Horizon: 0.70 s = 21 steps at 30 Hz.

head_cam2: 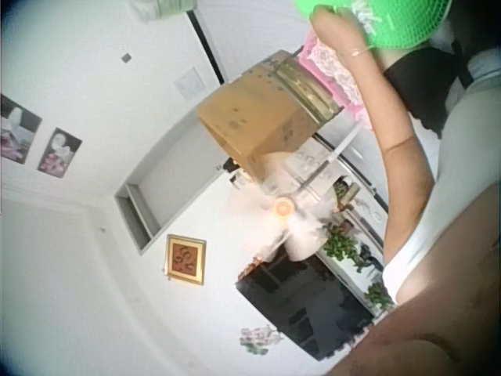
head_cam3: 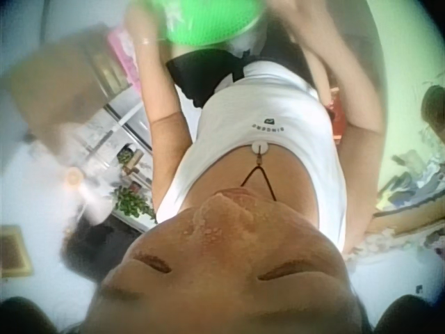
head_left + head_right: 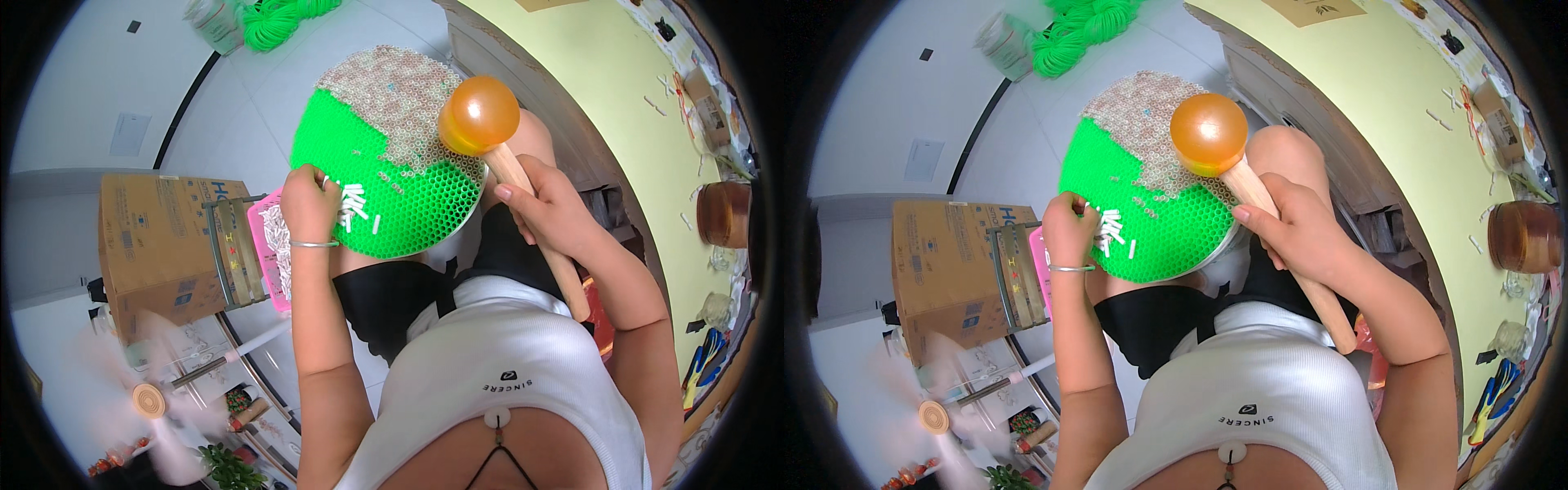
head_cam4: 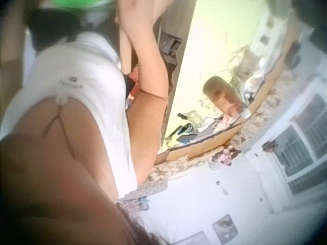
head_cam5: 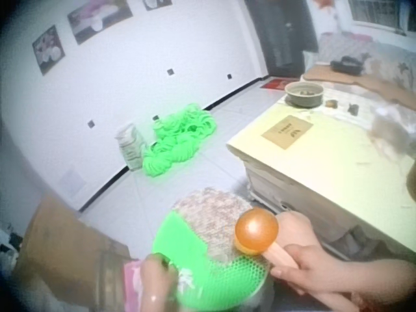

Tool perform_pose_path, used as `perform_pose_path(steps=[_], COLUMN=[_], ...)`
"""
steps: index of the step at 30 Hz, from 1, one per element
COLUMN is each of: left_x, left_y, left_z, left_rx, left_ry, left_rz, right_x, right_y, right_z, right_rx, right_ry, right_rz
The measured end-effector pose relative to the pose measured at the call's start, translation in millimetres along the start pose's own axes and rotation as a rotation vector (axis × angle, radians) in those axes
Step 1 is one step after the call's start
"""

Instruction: The person sits on the floor and uses a wooden mallet to hammer small white cylindrical pieces into a green honeycomb board. They repeatedly pick up the pieces from a pink basket and insert them into the board's holes.

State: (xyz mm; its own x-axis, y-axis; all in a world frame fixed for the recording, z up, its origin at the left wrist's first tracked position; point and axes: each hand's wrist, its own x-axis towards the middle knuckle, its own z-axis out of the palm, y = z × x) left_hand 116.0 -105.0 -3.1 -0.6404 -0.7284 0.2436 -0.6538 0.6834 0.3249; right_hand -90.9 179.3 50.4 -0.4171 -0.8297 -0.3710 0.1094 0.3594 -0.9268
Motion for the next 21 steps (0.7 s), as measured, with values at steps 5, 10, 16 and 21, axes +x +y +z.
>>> perform_pose_path(steps=[5,10,16,21], left_x=[-10.6,-23.1,-14.7,-16.6], left_y=[50.9,72.1,84.4,90.0], left_z=[0.9,3.6,-1.2,5.8], left_rx=[-0.877,-0.429,-0.261,-0.247], left_ry=[-0.077,-0.031,-0.081,-0.072], left_rz=[-0.165,0.217,0.348,0.282], right_x=[-3.0,0.2,-0.3,1.2], right_y=[8.8,7.5,10.9,8.5], right_z=[-6.2,-2.4,-3.5,2.0], right_rx=[0.045,0.049,0.051,0.048], right_ry=[0.018,-0.044,-0.042,-0.068], right_rz=[0.025,0.032,0.012,0.006])
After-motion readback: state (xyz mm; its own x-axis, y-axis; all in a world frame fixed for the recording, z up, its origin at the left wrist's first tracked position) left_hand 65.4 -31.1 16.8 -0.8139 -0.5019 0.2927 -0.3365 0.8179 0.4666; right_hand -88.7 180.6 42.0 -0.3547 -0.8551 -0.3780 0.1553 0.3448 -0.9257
